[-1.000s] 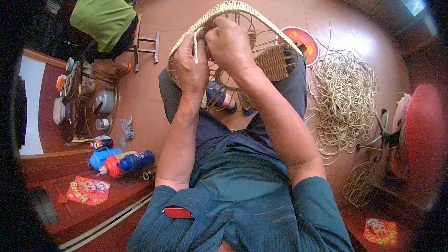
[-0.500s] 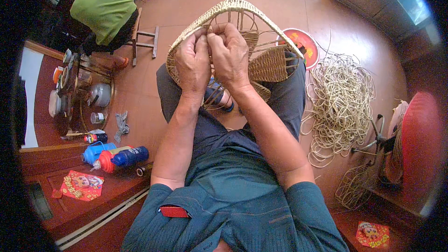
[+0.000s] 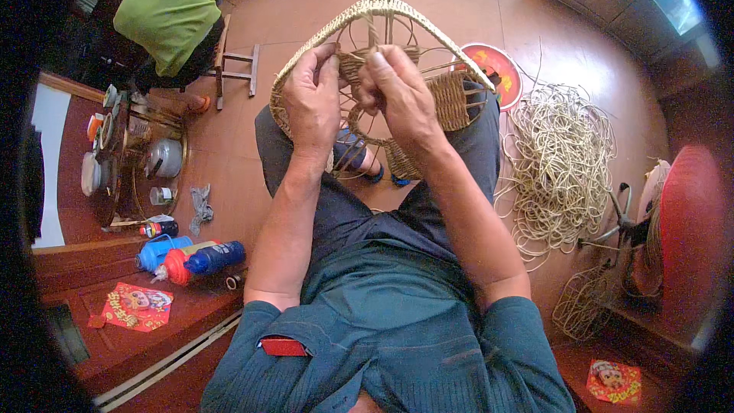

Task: The person weaves a wicker frame by hand, threading rattan strips through the frame, taking additional strands from a pile on the floor, and wrapping them into the structure.

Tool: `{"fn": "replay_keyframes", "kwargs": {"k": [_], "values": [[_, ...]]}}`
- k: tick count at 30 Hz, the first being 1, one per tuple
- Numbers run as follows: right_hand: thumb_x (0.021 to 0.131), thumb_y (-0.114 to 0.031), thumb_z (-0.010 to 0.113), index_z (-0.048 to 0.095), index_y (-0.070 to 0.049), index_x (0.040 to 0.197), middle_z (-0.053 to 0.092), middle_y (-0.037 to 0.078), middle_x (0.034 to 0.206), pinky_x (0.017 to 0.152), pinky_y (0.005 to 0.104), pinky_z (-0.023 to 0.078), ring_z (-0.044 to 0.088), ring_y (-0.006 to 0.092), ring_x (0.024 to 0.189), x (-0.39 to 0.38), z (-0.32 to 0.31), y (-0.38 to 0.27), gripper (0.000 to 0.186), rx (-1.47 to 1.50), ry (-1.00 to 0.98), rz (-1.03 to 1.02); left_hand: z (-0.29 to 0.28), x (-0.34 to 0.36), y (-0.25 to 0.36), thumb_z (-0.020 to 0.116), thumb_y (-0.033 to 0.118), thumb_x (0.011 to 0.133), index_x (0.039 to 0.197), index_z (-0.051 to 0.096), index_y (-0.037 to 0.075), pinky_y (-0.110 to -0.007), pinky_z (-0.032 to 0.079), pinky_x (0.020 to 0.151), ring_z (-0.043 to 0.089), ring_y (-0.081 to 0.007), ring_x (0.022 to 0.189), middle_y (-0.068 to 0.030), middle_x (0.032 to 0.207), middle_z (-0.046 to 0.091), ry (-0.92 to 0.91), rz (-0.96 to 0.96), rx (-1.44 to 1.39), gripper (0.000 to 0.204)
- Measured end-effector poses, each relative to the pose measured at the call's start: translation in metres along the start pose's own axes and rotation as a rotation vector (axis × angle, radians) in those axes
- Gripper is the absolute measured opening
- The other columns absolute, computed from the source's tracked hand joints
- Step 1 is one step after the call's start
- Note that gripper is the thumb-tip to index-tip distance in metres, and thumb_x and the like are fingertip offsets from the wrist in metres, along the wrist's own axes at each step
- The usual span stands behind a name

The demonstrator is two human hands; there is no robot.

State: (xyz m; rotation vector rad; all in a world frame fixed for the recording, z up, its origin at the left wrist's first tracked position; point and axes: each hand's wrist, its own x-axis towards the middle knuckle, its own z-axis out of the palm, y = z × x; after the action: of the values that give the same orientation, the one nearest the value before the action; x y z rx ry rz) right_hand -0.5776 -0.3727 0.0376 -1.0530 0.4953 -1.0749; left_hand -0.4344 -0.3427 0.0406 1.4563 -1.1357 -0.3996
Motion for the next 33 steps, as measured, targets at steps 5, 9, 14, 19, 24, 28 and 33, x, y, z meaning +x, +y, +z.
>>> {"fn": "replay_keyframes", "kwargs": {"k": [5,9,14,19,24,28,33], "values": [[0.119,-0.03,0.054,0.06,-0.007,0.115,0.058,-0.002,0.088,0.065,0.024,0.046,0.055,0.0077,0.074,-0.007,-0.027,-0.002,0.024,-0.078,0.101,-0.048,-0.002,0.005,0.008,0.062,0.009,0.111,0.124,0.073,-0.007,-0.031,0.066,0.082,0.075,-0.0135,0.093,-0.0085,0.107,0.078,-0.077,-0.061,-0.039,0.023],[0.116,-0.023,0.061,0.064,-0.006,0.111,0.063,-0.002,0.089,0.066,0.0226,0.047,0.057,0.0062,0.074,-0.007,-0.029,-0.009,0.019,-0.229,0.18,-0.108,-0.004,0.008,0.001,0.064,0.008,0.109,0.121,0.074,-0.003,-0.034,0.065,0.082,0.077,-0.019,0.091,-0.01,0.105,0.078,-0.07,0.008,0.057,0.019],[0.111,-0.017,0.068,0.07,-0.004,0.113,0.067,-0.002,0.089,0.062,0.0233,0.048,0.06,0.0048,0.072,-0.001,-0.037,-0.02,0.013,-0.448,0.259,-0.218,0.0,0.009,0.024,0.074,0.008,0.098,0.113,0.077,0.008,-0.044,0.058,0.09,0.073,-0.0316,0.101,-0.0113,0.107,0.075,0.074,0.612,0.532,0.016],[0.106,-0.013,0.075,0.074,-0.003,0.11,0.071,-0.001,0.088,0.064,0.025,0.052,0.063,0.0058,0.073,0.006,-0.035,-0.029,0.011,-0.62,0.332,-0.346,0.01,0.023,0.019,0.075,0.01,0.097,0.109,0.077,0.01,-0.043,0.059,0.089,0.073,-0.0297,0.102,-0.0084,0.105,0.075,-0.044,0.654,0.505,0.012],[0.1,-0.017,0.082,0.077,-0.005,0.105,0.079,0.004,0.089,0.067,0.0283,0.057,0.07,0.0084,0.074,0.028,-0.029,-0.036,0.014,-0.805,0.413,-0.489,0.018,0.031,0.025,0.075,0.015,0.099,0.103,0.075,0.011,-0.043,0.059,0.083,0.074,-0.0308,0.094,-0.0092,0.1,0.075,-0.083,0.599,0.484,0.006],[0.1,-0.021,0.082,0.077,-0.007,0.105,0.081,0.007,0.09,0.067,0.032,0.059,0.077,0.0143,0.076,0.031,-0.028,-0.036,0.015,-0.826,0.434,-0.46,0.028,0.034,0.019,0.074,0.017,0.099,0.1,0.071,0.011,-0.043,0.06,0.077,0.073,-0.0283,0.091,-0.0069,0.096,0.071,-0.041,0.687,0.525,0.006],[0.104,-0.017,0.071,0.071,-0.011,0.122,0.079,0.017,0.093,0.067,0.045,0.062,0.079,0.0362,0.079,0.019,-0.035,-0.033,0.019,-1.139,0.378,-0.654,0.036,0.029,0.018,0.07,0.013,0.101,0.111,0.076,0.007,-0.044,0.06,0.082,0.072,-0.031,0.097,-0.0107,0.104,0.071,-0.045,0.665,0.574,0.014]]}}
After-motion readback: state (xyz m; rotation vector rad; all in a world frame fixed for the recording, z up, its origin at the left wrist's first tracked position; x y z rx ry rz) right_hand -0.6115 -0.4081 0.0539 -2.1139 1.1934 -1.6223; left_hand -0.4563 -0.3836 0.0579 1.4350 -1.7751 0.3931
